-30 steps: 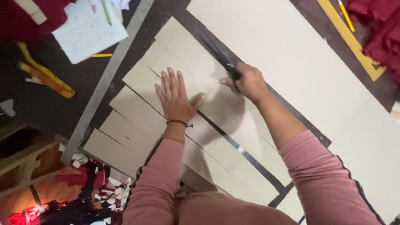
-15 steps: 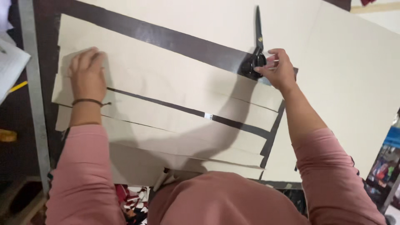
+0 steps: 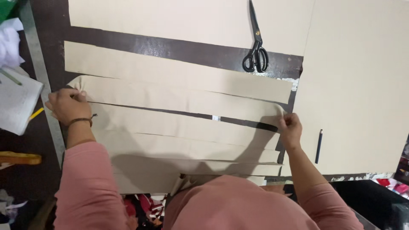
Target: The person measures a piece of beige fabric with a tape measure, then uses scissors to cut a large sheet of white material into long strips. They fold and trim the strips into smaller rectangular pieces on a dark work table.
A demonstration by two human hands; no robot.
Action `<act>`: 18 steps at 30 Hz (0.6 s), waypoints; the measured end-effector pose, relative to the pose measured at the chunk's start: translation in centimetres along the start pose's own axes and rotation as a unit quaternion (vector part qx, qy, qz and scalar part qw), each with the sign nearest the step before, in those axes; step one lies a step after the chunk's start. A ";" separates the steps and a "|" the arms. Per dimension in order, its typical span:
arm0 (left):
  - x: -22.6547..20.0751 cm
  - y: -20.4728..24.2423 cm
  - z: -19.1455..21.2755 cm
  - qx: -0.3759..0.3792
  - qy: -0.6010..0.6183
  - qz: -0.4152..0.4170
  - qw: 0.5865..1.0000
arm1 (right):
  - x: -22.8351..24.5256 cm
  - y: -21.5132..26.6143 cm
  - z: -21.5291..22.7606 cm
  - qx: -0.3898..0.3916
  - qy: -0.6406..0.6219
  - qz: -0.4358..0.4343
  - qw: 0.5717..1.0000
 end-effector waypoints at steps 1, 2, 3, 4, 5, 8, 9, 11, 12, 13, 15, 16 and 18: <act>0.3 0.0 0.5 -0.026 0.028 -0.077 0.996 | 1.3 0.6 0.9 -0.026 -0.087 0.038 0.995; 0.6 0.0 1.0 -0.051 0.056 -0.154 0.985 | 2.5 1.2 1.8 -0.053 -0.172 0.077 0.981; -0.3 -0.2 3.1 -0.052 0.058 -0.160 0.984 | 4.0 1.3 2.5 -0.059 -0.175 0.075 0.980; -1.3 -0.3 5.2 -0.045 0.131 -0.193 0.971 | 5.6 1.3 3.1 -0.061 -0.246 0.104 0.962; -2.0 0.0 7.1 -0.034 0.204 -0.222 0.953 | 6.9 1.7 3.9 -0.062 -0.311 0.130 0.939; -5.2 -2.3 9.5 -0.049 0.237 -0.226 0.944 | 7.4 -1.6 3.7 -0.072 -0.338 0.154 0.926; -5.2 -3.8 8.4 -0.050 0.236 -0.226 0.944 | 7.4 -2.6 3.1 -0.071 -0.339 0.155 0.925; -5.5 -6.6 6.1 -0.052 0.238 -0.245 0.938 | 7.3 -4.5 2.2 -0.096 -0.272 0.117 0.950; -6.6 -6.9 5.7 -0.052 0.239 -0.245 0.938 | 7.4 -5.2 1.6 -0.096 -0.272 0.117 0.950; -7.4 -7.1 5.1 -0.050 0.207 -0.219 0.952 | 7.2 -5.8 0.9 -0.083 -0.215 0.098 0.968; -9.0 -6.7 4.7 -0.047 0.176 -0.194 0.964 | 7.1 -6.1 0.2 -0.071 -0.157 0.079 0.982; -9.7 -6.2 4.5 0.001 0.140 -0.180 0.974 | 7.0 -5.9 0.1 -0.075 -0.108 0.045 0.990; -10.4 -5.2 4.3 0.052 0.102 -0.163 0.980 | 6.5 -5.5 0.3 -0.075 -0.054 0.008 0.996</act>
Point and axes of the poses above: each hand's wrist, its own y-axis away from the middle knuckle, its own z-axis out of the back of the hand, x = y × z, the point moved 4 cm from there along -y, towards the middle knuckle, and after that the axes turned 7 degrees about x, right-handed, at the moved point
